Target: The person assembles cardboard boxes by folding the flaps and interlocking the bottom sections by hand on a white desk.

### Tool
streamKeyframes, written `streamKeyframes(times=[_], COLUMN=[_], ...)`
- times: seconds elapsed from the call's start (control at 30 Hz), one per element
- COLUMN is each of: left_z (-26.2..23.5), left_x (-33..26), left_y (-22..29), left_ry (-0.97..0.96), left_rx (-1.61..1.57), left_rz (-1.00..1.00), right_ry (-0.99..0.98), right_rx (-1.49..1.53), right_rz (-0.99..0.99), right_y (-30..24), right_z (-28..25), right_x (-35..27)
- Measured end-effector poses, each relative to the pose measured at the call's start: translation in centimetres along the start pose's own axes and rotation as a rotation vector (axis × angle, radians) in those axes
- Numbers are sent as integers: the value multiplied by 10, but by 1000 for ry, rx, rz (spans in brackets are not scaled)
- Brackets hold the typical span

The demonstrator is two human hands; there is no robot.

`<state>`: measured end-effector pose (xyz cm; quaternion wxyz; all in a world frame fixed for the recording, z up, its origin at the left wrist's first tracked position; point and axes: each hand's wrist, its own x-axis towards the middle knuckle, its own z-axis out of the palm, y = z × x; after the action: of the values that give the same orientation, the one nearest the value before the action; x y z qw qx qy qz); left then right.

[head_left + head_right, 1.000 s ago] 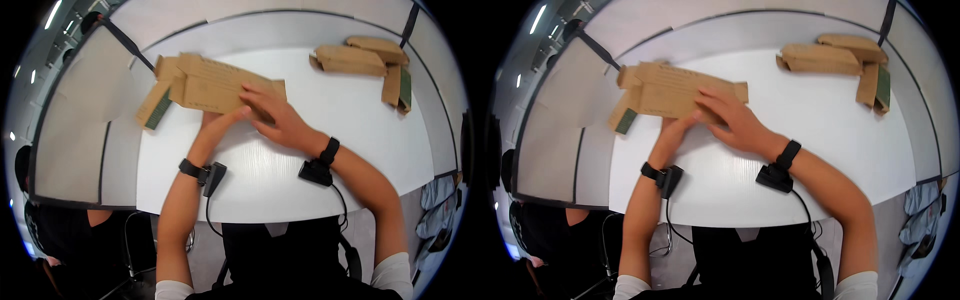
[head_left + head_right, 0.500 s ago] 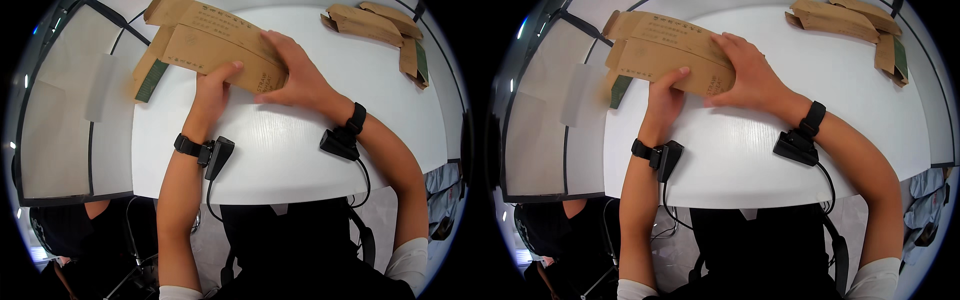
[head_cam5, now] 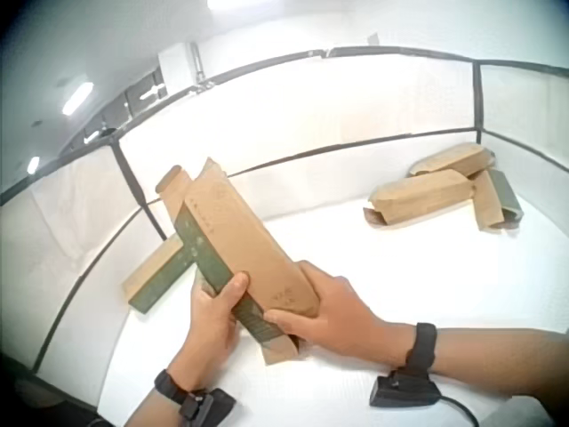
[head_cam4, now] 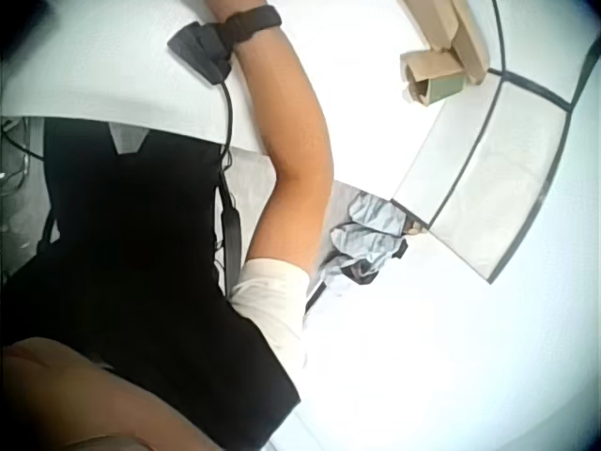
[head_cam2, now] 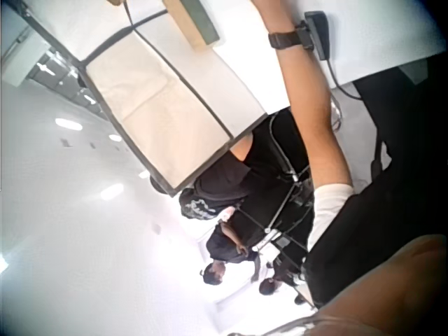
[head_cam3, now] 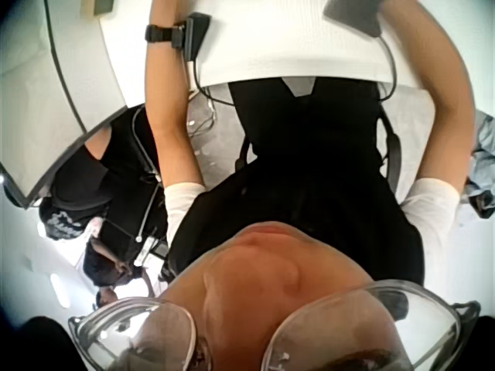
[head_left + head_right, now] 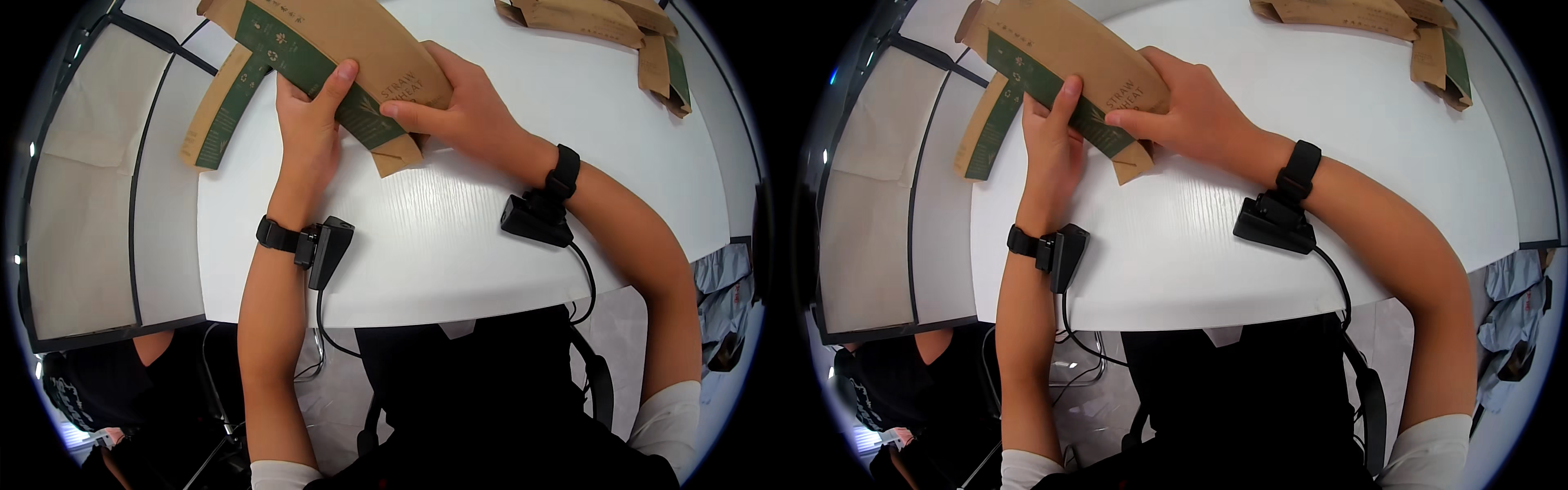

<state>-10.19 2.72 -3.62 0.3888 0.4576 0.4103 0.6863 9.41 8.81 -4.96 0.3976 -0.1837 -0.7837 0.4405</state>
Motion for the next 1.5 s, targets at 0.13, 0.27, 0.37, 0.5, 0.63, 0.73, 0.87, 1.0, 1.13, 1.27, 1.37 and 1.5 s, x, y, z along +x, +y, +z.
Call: streamKeyframes(times=[0.13, 0.27, 0.37, 0.5, 0.63, 0.73, 0.87, 1.0, 1.13, 1.27, 1.37, 1.5], left_z=[-1, -5, -11, -21, -44, -44, -44, -39, -30, -46, -31, -17], left_x=[1, -1, -1, -4, -10, -19, -27, -34, -34, -15, -16, -17], left_y=[-5, -2, -1, 7, 11, 35, 55, 51, 29, 12, 7, 8], left_ry=[35, 71, 124, 105, 204, 69, -63, -257, -335, -270, -90, -15], left_rx=[31, 61, 14, -37, 722, 711, 731, 720, 679, 941, 862, 800], left_rz=[25, 9, 62, 31, 315, 198, 93, 155, 141, 459, 384, 306], right_ry=[-87, -172, -62, 127, -26, -3, -89, -75, -14, 91, 88, 58], right_rx=[217, 306, 300, 405, 143, 0, -90, -147, -129, -60, -31, -159], right_rz=[150, 179, 154, 129, -146, -283, -288, -197, -167, -132, -159, -168], right_y=[-2, -2, -3, -21, -33, -39, -45, -35, -12, -5, 5, -15], right_z=[1, 4, 15, 26, 37, 50, 48, 42, 29, 21, 13, 1], right_x=[-2, 1, 6, 8, 8, 14, 16, 6, -5, -4, -5, -19])
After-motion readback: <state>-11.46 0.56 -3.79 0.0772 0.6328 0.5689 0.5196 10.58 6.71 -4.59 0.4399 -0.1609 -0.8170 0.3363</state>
